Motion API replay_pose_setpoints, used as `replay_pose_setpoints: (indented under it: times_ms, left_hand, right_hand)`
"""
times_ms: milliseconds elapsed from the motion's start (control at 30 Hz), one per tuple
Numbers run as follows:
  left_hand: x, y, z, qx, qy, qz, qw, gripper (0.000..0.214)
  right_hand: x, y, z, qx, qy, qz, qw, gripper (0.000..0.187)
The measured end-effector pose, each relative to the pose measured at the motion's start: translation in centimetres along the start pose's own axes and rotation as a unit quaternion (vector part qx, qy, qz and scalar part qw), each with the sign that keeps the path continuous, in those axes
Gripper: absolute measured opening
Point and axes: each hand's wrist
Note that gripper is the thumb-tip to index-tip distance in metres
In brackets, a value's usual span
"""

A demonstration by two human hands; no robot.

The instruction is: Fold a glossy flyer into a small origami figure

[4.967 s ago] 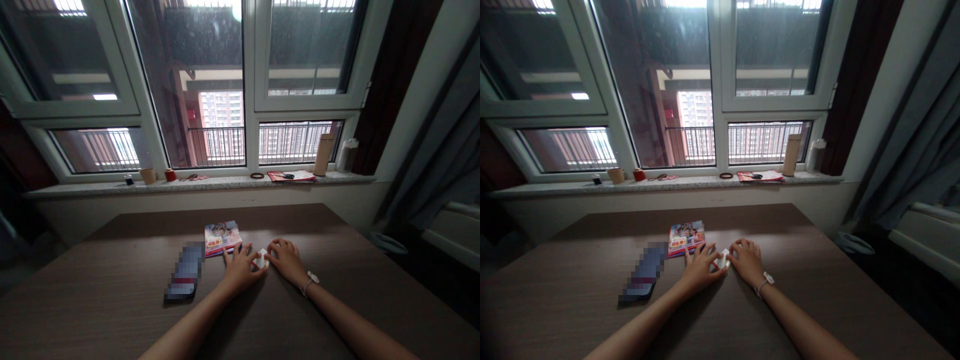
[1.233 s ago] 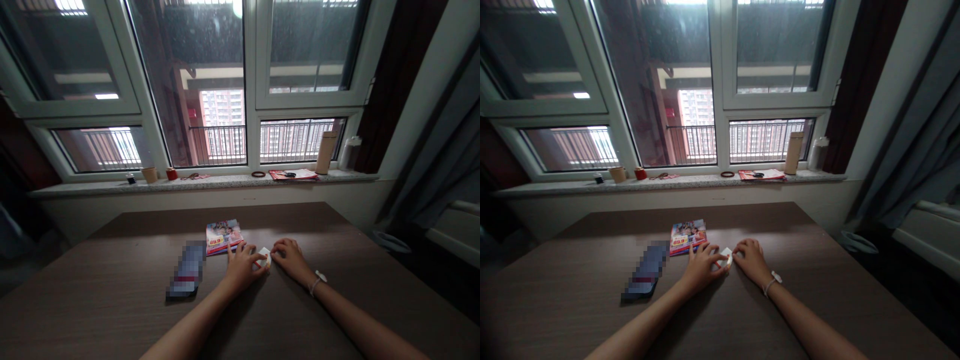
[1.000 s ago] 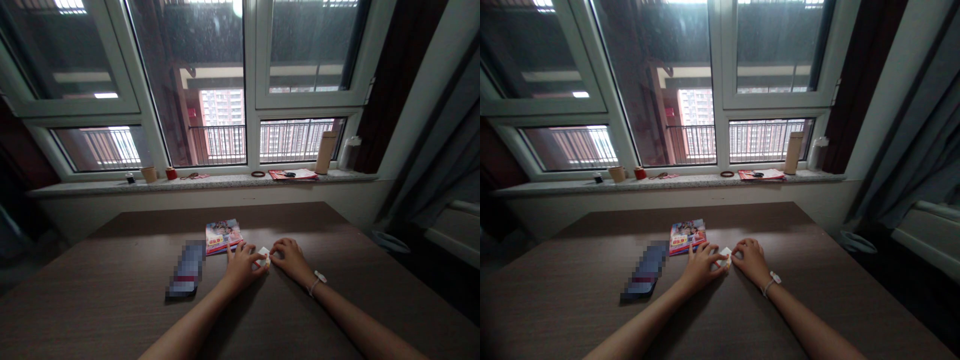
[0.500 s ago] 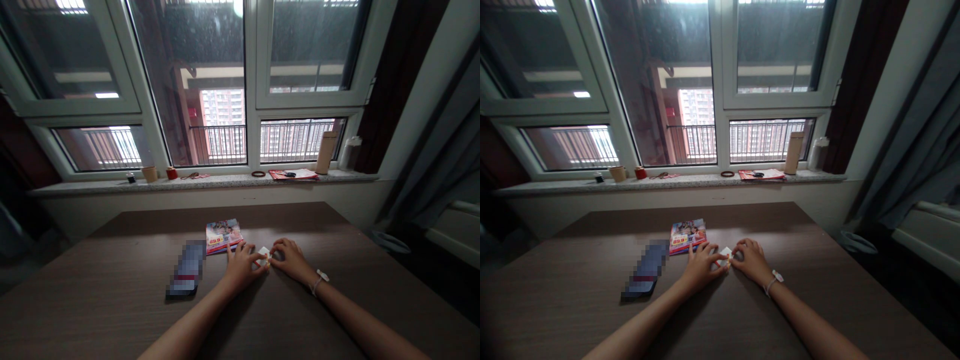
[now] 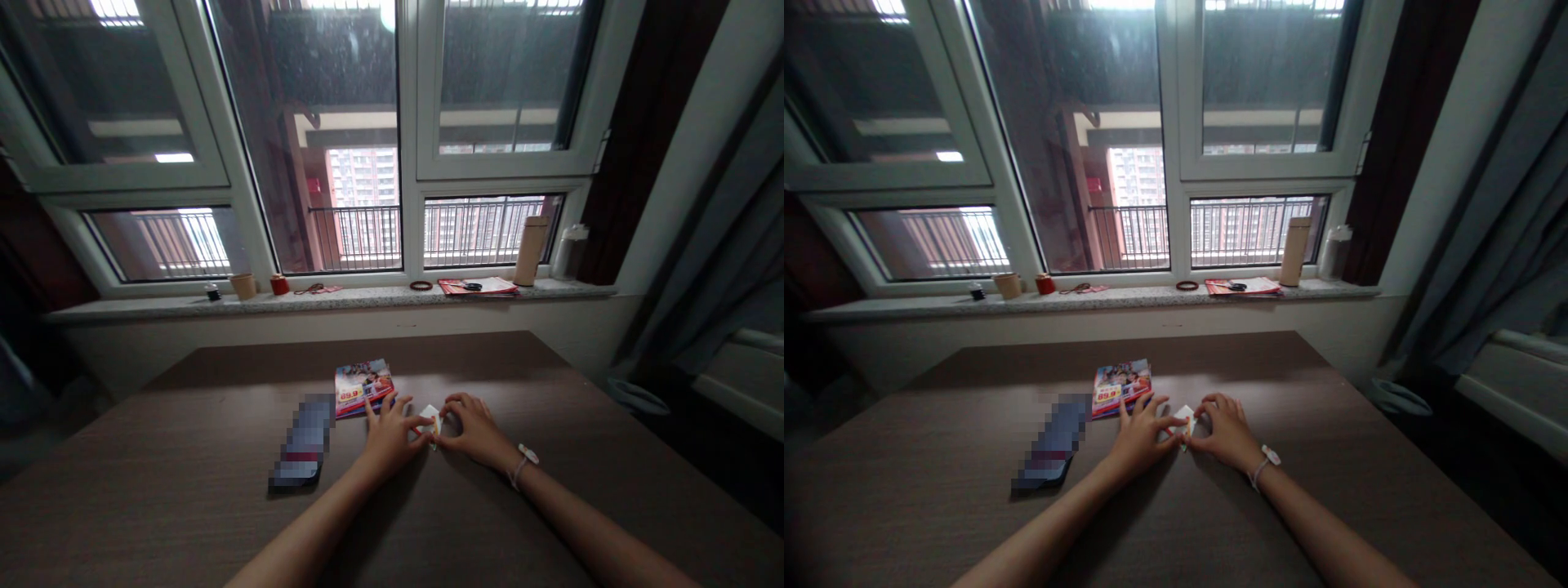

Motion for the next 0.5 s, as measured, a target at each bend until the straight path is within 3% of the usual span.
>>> replay_pose_setpoints:
  times_ms: [500]
  left_hand:
    - [-0.37, -0.04, 0.1, 0.005, -0.014, 0.004, 1.0, 0.028]
  right_hand:
    - [0.24, -0.33, 0.31, 0.012, -0.014, 0.013, 1.0, 0.044]
Point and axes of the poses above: each hand's wrist, its own y-axis towards the middle knuckle, its own x-axis out of the back of the hand, z = x × y, and after that the axes turned 9 degrees about x, right-handed
